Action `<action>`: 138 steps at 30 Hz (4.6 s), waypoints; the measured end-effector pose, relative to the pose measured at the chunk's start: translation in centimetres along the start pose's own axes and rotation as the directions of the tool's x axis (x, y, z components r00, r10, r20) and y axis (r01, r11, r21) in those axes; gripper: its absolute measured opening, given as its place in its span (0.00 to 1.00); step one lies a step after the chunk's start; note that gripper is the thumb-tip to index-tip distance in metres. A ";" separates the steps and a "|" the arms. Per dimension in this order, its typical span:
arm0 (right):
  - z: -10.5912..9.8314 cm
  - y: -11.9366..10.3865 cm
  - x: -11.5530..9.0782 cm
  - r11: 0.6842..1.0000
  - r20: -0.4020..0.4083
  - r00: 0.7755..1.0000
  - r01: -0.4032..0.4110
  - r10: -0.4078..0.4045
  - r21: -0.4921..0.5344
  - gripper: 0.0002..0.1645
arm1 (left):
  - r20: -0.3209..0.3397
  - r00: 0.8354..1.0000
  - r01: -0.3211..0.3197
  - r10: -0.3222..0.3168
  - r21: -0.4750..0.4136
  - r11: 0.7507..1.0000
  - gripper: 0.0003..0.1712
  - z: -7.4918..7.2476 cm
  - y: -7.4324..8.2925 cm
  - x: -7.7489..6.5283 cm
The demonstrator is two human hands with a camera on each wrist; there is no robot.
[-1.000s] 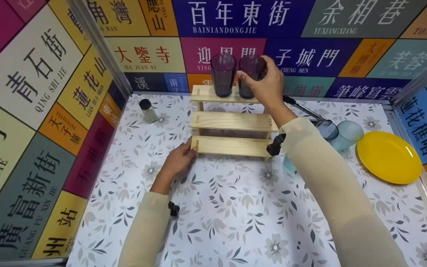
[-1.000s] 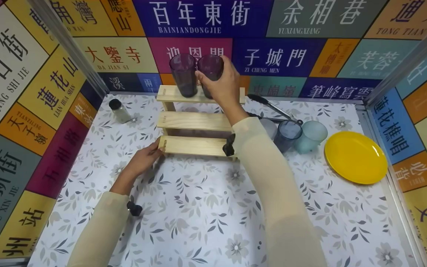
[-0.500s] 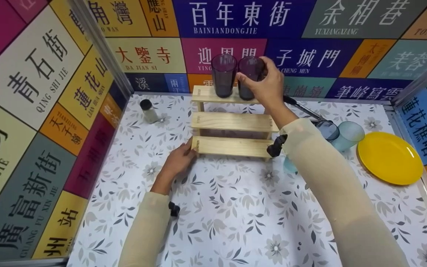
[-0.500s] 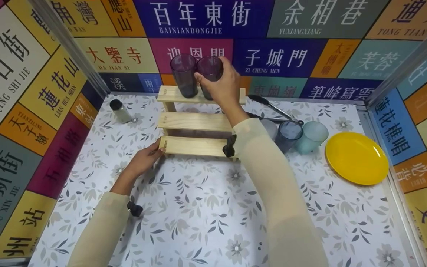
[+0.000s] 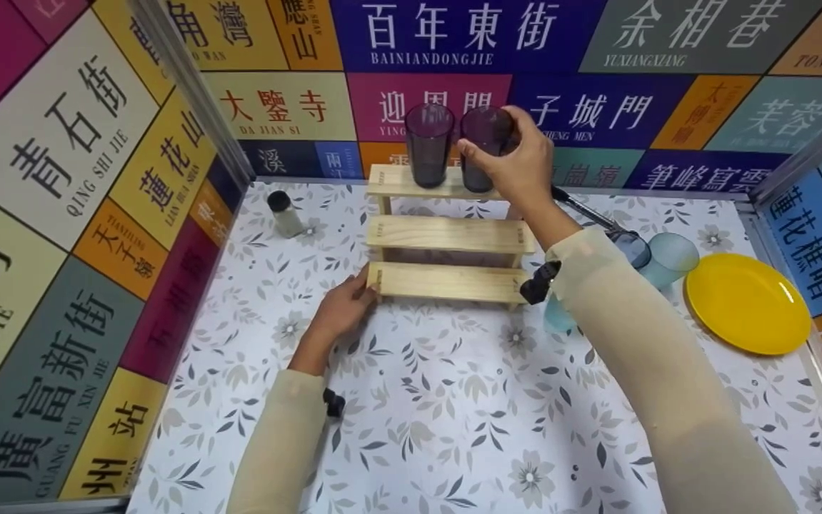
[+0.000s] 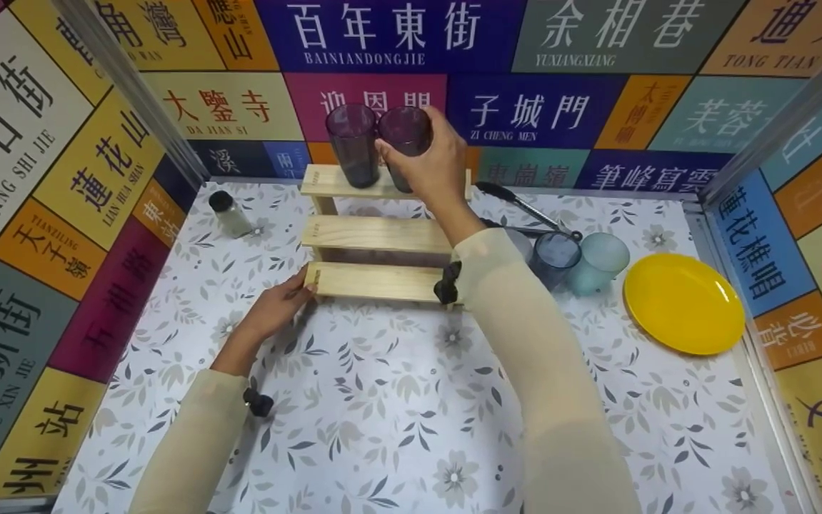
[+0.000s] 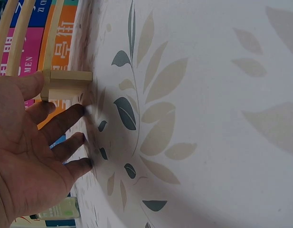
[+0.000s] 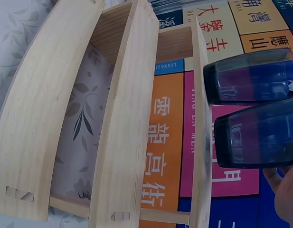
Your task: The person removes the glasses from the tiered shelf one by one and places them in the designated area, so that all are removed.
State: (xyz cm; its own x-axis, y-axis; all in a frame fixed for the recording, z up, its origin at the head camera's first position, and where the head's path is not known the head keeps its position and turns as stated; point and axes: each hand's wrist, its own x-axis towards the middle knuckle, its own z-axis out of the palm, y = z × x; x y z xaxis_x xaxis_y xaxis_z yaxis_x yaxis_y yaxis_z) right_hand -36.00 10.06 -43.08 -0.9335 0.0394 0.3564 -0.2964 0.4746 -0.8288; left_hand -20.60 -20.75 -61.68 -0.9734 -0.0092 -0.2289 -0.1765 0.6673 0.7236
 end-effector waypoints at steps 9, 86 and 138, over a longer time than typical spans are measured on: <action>-0.8 0.1 -0.4 1.000 -0.009 1.000 0.004 -0.004 0.012 0.53 | -0.001 1.000 -0.012 0.012 0.013 1.000 0.42 0.0 -0.1 0.0; -13.7 5.2 -9.1 0.998 -0.072 0.997 -0.030 0.026 -0.055 0.46 | 0.023 0.999 -0.024 0.024 0.006 1.000 0.39 -0.1 -0.3 0.1; -20.2 10.8 -15.6 0.963 -0.126 0.975 -0.204 0.184 -0.174 0.49 | -0.006 0.999 -0.036 0.036 0.006 0.999 0.41 0.0 0.1 -0.3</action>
State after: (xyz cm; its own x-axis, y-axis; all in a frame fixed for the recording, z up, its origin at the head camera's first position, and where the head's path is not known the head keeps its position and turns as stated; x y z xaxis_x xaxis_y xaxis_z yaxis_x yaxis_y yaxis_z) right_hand -20.59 32.28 -48.88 -0.9392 0.2362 0.2491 -0.0598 0.6021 -0.7962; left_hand -20.32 -20.73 -61.54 -0.9800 0.0100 -0.1985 -0.1405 0.6717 0.7273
